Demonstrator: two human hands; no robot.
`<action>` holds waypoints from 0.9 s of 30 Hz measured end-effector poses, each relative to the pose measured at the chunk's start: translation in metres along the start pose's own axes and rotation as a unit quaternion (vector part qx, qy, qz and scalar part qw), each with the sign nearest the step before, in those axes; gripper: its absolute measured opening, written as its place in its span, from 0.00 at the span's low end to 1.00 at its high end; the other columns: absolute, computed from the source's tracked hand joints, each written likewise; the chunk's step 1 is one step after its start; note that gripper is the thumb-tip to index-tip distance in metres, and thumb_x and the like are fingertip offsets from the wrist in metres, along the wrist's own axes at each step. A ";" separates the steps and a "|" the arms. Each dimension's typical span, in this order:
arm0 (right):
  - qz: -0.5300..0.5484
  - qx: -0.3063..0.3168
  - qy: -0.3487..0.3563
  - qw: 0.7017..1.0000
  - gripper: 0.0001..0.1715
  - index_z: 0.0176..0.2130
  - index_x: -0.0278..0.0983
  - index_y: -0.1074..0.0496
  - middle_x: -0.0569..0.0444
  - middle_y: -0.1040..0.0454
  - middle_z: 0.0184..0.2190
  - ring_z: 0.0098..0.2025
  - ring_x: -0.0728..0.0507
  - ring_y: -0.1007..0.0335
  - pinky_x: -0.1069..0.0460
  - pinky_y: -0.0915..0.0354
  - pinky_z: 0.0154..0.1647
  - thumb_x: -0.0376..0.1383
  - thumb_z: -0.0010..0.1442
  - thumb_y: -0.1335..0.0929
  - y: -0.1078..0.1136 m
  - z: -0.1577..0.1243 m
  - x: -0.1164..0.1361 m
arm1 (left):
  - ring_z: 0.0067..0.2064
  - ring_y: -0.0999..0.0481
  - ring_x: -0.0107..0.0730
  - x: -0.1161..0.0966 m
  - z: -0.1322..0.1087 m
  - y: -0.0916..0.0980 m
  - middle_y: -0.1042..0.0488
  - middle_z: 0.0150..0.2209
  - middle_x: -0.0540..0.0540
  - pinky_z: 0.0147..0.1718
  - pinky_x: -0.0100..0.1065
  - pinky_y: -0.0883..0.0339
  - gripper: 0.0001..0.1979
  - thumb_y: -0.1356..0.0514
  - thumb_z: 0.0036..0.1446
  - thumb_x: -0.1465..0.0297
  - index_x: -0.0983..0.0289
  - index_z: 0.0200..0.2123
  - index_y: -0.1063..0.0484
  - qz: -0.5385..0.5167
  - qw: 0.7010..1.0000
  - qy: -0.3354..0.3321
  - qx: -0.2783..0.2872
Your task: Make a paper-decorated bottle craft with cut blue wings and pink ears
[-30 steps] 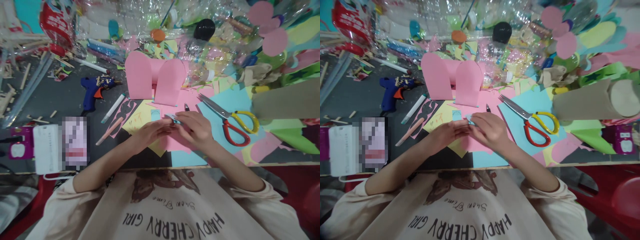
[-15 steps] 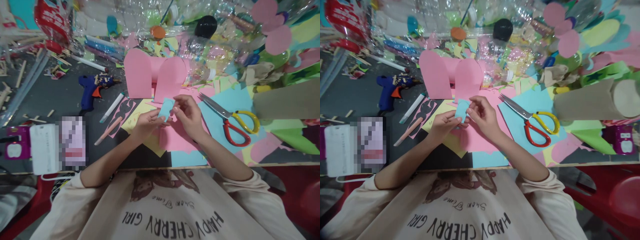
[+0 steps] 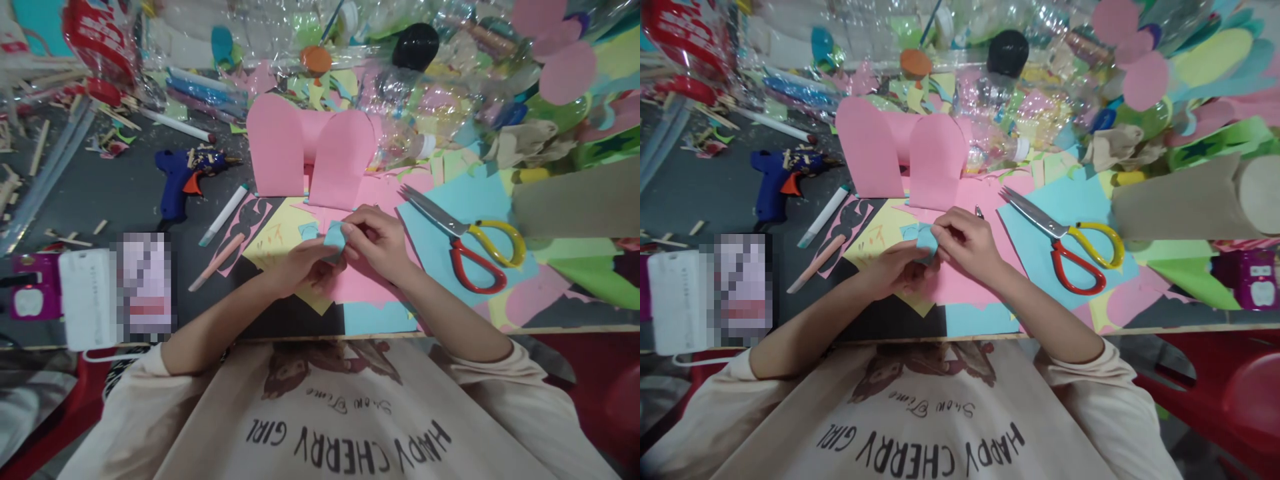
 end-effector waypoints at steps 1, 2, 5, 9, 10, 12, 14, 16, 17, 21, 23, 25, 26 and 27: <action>-0.008 0.002 0.010 1.000 0.11 0.28 0.39 0.31 0.62 0.34 0.17 0.24 0.50 0.37 0.52 0.39 0.30 0.35 0.64 0.34 -0.001 0.000 0.000 | 0.15 0.40 0.17 0.002 0.000 0.000 0.35 0.21 0.45 0.12 0.24 0.50 0.12 0.40 0.55 0.61 0.64 0.28 0.32 0.005 1.000 -0.009 -0.011; -0.017 0.006 0.018 1.000 0.12 0.29 0.39 0.32 0.62 0.33 0.17 0.24 0.49 0.36 0.52 0.38 0.31 0.34 0.65 0.35 -0.002 -0.001 0.000 | 0.15 0.41 0.17 0.003 -0.001 0.000 0.36 0.21 0.45 0.12 0.24 0.51 0.12 0.40 0.55 0.60 0.63 0.28 0.32 0.013 0.999 -0.020 -0.028; -0.058 -0.016 0.028 0.998 0.14 0.29 0.39 0.31 0.59 0.29 0.20 0.26 0.49 0.33 0.51 0.37 0.30 0.36 0.67 0.37 0.000 -0.001 0.001 | 0.18 0.42 0.17 0.004 -0.002 0.002 0.37 0.22 0.45 0.14 0.24 0.53 0.13 0.40 0.56 0.59 0.63 0.29 0.32 0.042 0.995 -0.041 -0.079; -0.120 -0.123 0.011 0.985 0.15 0.33 0.40 0.27 0.54 0.25 0.28 0.30 0.46 0.29 0.49 0.34 0.32 0.40 0.68 0.38 0.035 -0.001 0.016 | 0.18 0.43 0.17 0.000 -0.003 0.004 0.40 0.22 0.44 0.15 0.26 0.55 0.16 0.40 0.53 0.56 0.64 0.32 0.32 0.044 0.994 -0.048 -0.093; -0.146 -0.135 0.011 0.980 0.14 0.34 0.41 0.27 0.53 0.25 0.28 0.30 0.46 0.29 0.49 0.33 0.32 0.41 0.67 0.38 0.049 -0.003 0.022 | 0.17 0.44 0.17 -0.002 -0.003 0.004 0.41 0.21 0.43 0.15 0.26 0.57 0.16 0.40 0.53 0.55 0.63 0.32 0.32 0.038 0.994 -0.051 -0.088; -0.255 -0.112 -0.011 0.960 0.12 0.35 0.40 0.25 0.49 0.23 0.31 0.32 0.44 0.27 0.48 0.33 0.33 0.41 0.66 0.36 0.081 -0.012 0.028 | 0.17 0.46 0.17 -0.005 -0.004 0.005 0.43 0.20 0.43 0.15 0.26 0.58 0.16 0.40 0.52 0.55 0.63 0.32 0.33 0.024 0.995 -0.058 -0.083; -0.424 -0.044 -0.074 0.902 0.14 0.40 0.40 0.24 0.44 0.21 0.33 0.34 0.39 0.25 0.46 0.33 0.31 0.44 0.64 0.35 0.114 -0.029 0.021 | 0.17 0.47 0.17 -0.008 -0.004 0.006 0.43 0.20 0.43 0.16 0.26 0.59 0.15 0.40 0.52 0.56 0.63 0.31 0.34 0.010 0.994 -0.060 -0.085; -0.546 -0.004 -0.109 0.831 0.20 0.48 0.38 0.25 0.38 0.20 0.37 0.36 0.34 0.24 0.43 0.33 0.31 0.46 0.63 0.36 0.144 -0.052 0.007 | 0.17 0.47 0.17 -0.009 -0.005 0.007 0.43 0.20 0.43 0.17 0.26 0.60 0.14 0.40 0.52 0.57 0.63 0.31 0.35 0.001 0.994 -0.058 -0.090; -0.573 0.027 -0.121 0.810 0.22 0.51 0.37 0.26 0.36 0.20 0.37 0.35 0.33 0.24 0.43 0.32 0.31 0.45 0.62 0.34 0.156 -0.063 -0.003 | 0.17 0.47 0.17 -0.010 -0.005 0.008 0.44 0.20 0.43 0.17 0.26 0.60 0.14 0.41 0.52 0.58 0.63 0.31 0.35 -0.001 0.994 -0.057 -0.094; -0.594 0.063 -0.143 0.789 0.29 0.54 0.39 0.27 0.37 0.21 0.35 0.29 0.34 0.26 0.45 0.38 0.23 0.34 0.52 0.30 0.177 -0.093 -0.035 | 0.17 0.47 0.17 -0.010 -0.005 0.010 0.44 0.20 0.43 0.17 0.25 0.58 0.13 0.41 0.52 0.59 0.63 0.30 0.35 0.001 0.992 -0.060 -0.113; -0.596 0.060 -0.121 0.792 0.33 0.56 0.39 0.28 0.37 0.22 0.35 0.30 0.34 0.27 0.45 0.36 0.25 0.32 0.49 0.31 0.177 -0.096 -0.041 | 0.17 0.47 0.17 -0.009 -0.004 0.010 0.45 0.20 0.42 0.18 0.25 0.58 0.13 0.41 0.52 0.59 0.63 0.30 0.35 0.002 0.991 -0.056 -0.120; -0.588 0.089 -0.084 0.799 0.37 0.59 0.38 0.32 0.37 0.23 0.36 0.33 0.33 0.27 0.43 0.33 0.31 0.32 0.49 0.31 0.171 -0.094 -0.045 | 0.17 0.49 0.17 -0.009 -0.003 0.010 0.46 0.20 0.42 0.18 0.25 0.59 0.13 0.41 0.52 0.59 0.63 0.30 0.35 0.004 0.991 -0.055 -0.125; -0.582 0.114 -0.068 0.802 0.39 0.61 0.37 0.33 0.36 0.23 0.36 0.35 0.32 0.27 0.42 0.32 0.34 0.33 0.49 0.31 0.168 -0.092 -0.047 | 0.17 0.49 0.17 -0.009 -0.003 0.010 0.47 0.19 0.42 0.18 0.25 0.60 0.13 0.41 0.52 0.59 0.63 0.30 0.34 0.006 0.990 -0.057 -0.126; -0.578 0.136 -0.057 0.802 0.40 0.61 0.36 0.34 0.35 0.24 0.36 0.38 0.31 0.27 0.41 0.32 0.36 0.34 0.48 0.30 0.166 -0.089 -0.049 | 0.17 0.50 0.17 -0.010 -0.003 0.010 0.47 0.19 0.42 0.17 0.26 0.60 0.14 0.41 0.52 0.58 0.63 0.31 0.33 0.009 0.990 -0.062 -0.126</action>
Point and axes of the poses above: each hand's wrist, its own z-axis towards the middle knuckle, its own y-axis out of the back of the hand, x = y × z, the point moved 4 cm from there along z, towards the middle knuckle
